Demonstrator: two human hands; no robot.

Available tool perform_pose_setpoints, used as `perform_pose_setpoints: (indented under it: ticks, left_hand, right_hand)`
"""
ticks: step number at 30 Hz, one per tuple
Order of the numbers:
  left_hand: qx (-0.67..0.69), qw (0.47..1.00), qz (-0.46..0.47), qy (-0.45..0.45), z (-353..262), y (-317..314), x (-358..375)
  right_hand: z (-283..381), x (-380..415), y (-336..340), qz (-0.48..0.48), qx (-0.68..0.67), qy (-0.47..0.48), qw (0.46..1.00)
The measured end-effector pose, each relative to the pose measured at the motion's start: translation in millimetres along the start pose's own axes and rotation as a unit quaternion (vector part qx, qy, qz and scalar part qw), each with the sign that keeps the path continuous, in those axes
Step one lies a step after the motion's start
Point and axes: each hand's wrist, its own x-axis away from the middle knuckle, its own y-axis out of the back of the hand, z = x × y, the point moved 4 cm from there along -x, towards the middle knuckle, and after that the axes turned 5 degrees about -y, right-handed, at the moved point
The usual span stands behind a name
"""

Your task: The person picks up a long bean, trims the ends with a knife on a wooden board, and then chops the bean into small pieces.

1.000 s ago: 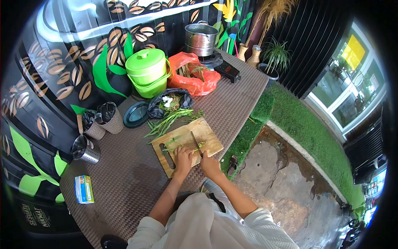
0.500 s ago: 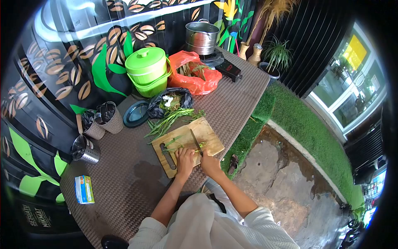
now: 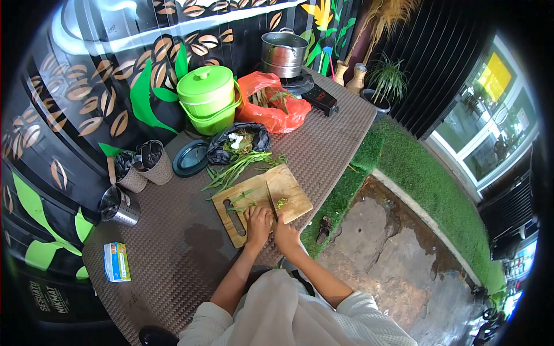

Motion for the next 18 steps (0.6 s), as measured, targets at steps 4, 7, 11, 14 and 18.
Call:
perform_pose_setpoints:
  ticks: [4,7,11,14,18]
  left_hand:
    - [0.008,1.0,0.013,0.008,-1,4,1]
    - [-0.009,1.0,0.006,-0.001,-2,3,-1]
    - [-0.013,1.0,0.017,0.0,-5,7,-2]
    - [-0.027,0.999,0.029,-0.012,-9,12,-2]
    - [-0.023,0.999,0.028,-0.04,-10,13,1]
  right_hand:
    - [-3,-14,3,0.011,-0.035,0.026,0.999]
    - [0,-5,2,0.006,-0.019,0.026,0.999]
    - [2,1,-5,-0.016,0.01,0.0,1.0]
    - [-4,-3,1,-0.003,-0.009,-0.008,1.0]
    - [-16,-9,11,-0.021,-0.046,0.008,0.999]
